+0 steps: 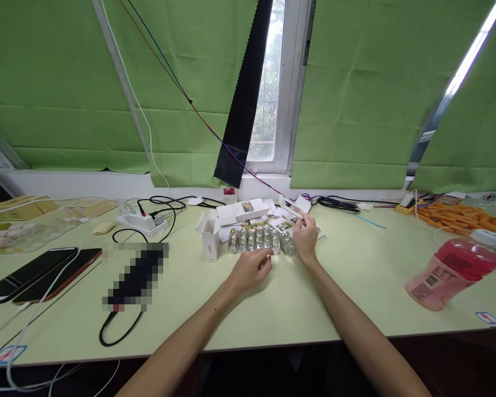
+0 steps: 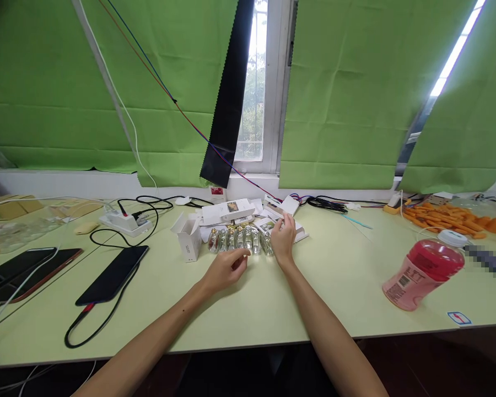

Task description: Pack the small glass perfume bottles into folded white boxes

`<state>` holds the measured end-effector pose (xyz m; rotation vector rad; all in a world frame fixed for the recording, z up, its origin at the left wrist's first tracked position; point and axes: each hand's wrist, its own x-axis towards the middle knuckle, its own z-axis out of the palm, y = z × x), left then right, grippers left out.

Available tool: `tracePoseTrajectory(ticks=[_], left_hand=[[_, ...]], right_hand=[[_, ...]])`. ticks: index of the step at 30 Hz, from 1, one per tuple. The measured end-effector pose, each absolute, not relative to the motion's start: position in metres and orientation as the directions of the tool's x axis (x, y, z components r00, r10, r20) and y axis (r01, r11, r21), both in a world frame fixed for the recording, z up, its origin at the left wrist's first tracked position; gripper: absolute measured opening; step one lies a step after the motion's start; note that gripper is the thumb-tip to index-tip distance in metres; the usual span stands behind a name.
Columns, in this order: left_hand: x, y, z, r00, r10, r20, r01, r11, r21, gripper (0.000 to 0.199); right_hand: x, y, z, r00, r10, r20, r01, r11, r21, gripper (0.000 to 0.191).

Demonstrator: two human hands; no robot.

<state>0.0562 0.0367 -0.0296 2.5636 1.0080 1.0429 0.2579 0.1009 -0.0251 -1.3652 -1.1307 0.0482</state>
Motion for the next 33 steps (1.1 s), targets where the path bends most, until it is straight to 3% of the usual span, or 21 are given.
tracePoseTrajectory(ticks=[4,8,13,17,27,33], left_hand=[[0.057,0.036,-0.028,0.467,0.682,0.563,0.502,-0.729,0.466,0.022],[0.059,0.036,-0.025,0.360,0.758,0.544,0.419,-0.652,0.632,0.033],[0.061,0.036,-0.015,0.186,0.898,0.399,0.101,-0.421,0.901,0.060],[0.061,0.037,-0.006,0.106,0.947,0.304,-0.115,-0.292,0.950,0.065],[0.059,0.044,-0.003,0.143,0.951,0.276,-0.253,-0.234,0.939,0.070],[0.059,0.046,-0.004,0.115,0.960,0.256,-0.187,-0.232,0.955,0.062]], right_hand=[[0.240,0.089,-0.019,0.482,0.502,0.718,0.581,0.431,-0.691,0.045],[0.218,0.073,-0.014,0.413,0.405,0.816,0.588,0.565,-0.578,0.044],[0.197,0.054,-0.009,0.250,0.303,0.919,0.595,0.701,-0.393,0.044],[0.190,0.047,-0.009,0.155,0.265,0.952,0.576,0.759,-0.305,0.045],[0.196,0.051,-0.008,0.239,0.253,0.937,0.588,0.731,-0.347,0.033],[0.196,0.049,-0.008,0.282,0.325,0.903,0.560,0.709,-0.430,0.030]])
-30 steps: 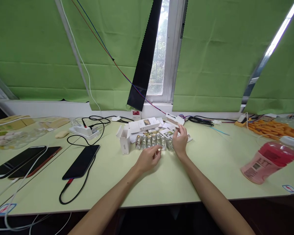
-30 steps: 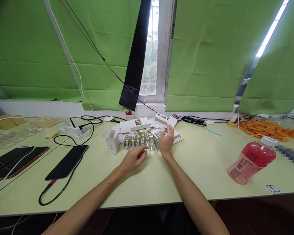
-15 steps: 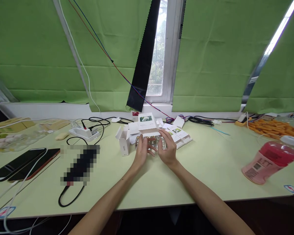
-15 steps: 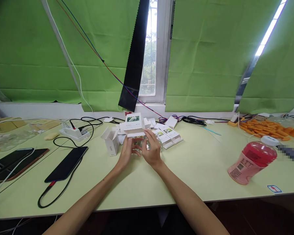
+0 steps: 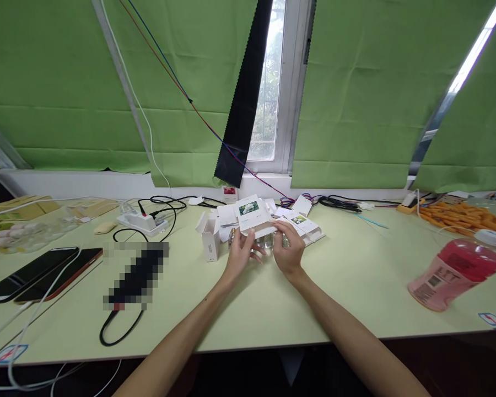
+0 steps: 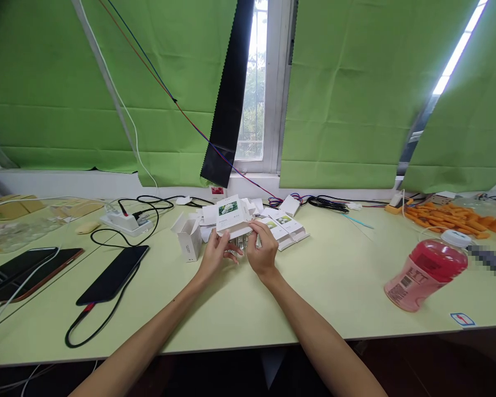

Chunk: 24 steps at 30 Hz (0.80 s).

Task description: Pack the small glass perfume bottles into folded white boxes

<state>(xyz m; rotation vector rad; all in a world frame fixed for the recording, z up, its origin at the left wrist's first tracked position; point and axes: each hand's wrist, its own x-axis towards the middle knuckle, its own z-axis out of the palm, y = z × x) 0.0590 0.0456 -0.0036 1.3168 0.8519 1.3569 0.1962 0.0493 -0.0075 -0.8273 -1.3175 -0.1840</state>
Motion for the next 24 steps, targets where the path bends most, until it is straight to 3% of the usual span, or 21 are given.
tracePoseTrajectory(ticks=[14,24], left_hand=[[0.056,0.051,-0.007,0.048,0.947,0.319,-0.153,-0.309,0.939,0.063],[0.054,0.052,-0.009,-0.020,0.939,0.342,-0.072,-0.343,0.937,0.061]], right_hand=[[0.199,0.055,-0.011,0.291,0.398,0.870,0.496,0.715,-0.493,0.030],[0.197,0.059,-0.018,0.253,0.655,0.712,0.329,0.634,-0.700,0.018]])
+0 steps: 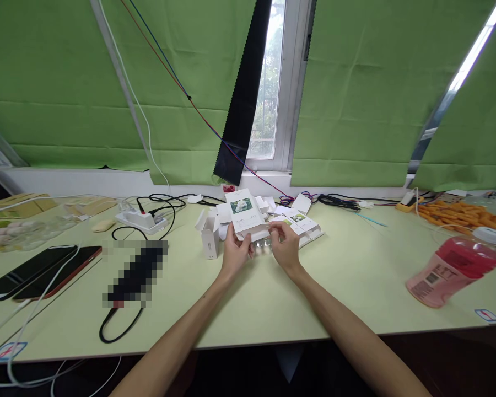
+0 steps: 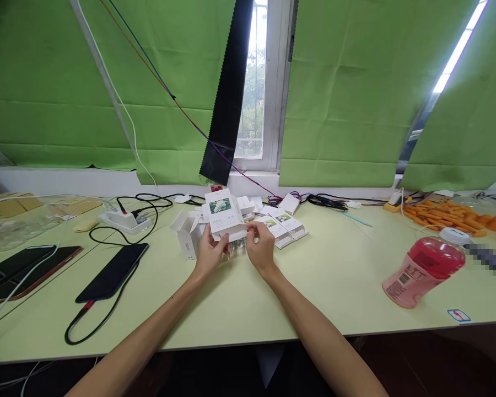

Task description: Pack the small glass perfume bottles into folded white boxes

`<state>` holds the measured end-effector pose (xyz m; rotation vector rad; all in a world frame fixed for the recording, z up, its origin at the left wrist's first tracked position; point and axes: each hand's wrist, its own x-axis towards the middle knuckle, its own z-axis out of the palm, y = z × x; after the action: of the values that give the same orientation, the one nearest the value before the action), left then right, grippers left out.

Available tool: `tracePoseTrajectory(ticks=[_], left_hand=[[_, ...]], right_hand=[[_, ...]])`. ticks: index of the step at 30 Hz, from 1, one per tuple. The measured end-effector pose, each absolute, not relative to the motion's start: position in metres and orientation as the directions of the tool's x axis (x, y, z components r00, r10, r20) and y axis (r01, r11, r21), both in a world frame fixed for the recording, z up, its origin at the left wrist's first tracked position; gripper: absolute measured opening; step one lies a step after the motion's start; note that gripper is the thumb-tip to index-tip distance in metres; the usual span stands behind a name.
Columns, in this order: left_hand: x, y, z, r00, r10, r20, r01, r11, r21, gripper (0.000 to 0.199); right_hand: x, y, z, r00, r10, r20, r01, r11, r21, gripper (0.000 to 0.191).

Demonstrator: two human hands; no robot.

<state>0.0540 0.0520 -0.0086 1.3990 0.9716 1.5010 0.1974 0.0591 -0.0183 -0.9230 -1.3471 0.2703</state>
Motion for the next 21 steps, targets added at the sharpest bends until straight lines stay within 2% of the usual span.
tracePoseTrajectory(ticks=[4,8,12,16,21], left_hand=[[0.0550,0.0499,-0.0073,-0.046,0.933,0.356,-0.030,-0.357,0.934,0.063],[0.0550,0.0507,-0.0089,-0.065,0.930,0.361,0.004,-0.362,0.932,0.062],[0.0547,0.0498,-0.0099,-0.049,0.927,0.371,0.042,-0.370,0.928,0.051],[0.0552,0.0458,-0.0094,-0.012,0.906,0.423,0.154,-0.416,0.896,0.047],[0.0546,0.0454,-0.0112,0.018,0.861,0.508,0.298,-0.490,0.819,0.047]], right_hand=[[0.1962,0.0562,-0.0155,0.249,0.721,0.646,0.247,0.598,-0.762,0.012],[0.1966,0.0524,-0.0105,0.225,0.747,0.626,0.249,0.577,-0.778,0.025],[0.1972,0.0511,-0.0094,0.200,0.780,0.592,0.274,0.536,-0.799,0.035],[0.1972,0.0532,-0.0119,0.166,0.811,0.560,0.262,0.511,-0.818,0.047],[0.1987,0.0565,-0.0137,0.155,0.818,0.553,0.246,0.511,-0.824,0.052]])
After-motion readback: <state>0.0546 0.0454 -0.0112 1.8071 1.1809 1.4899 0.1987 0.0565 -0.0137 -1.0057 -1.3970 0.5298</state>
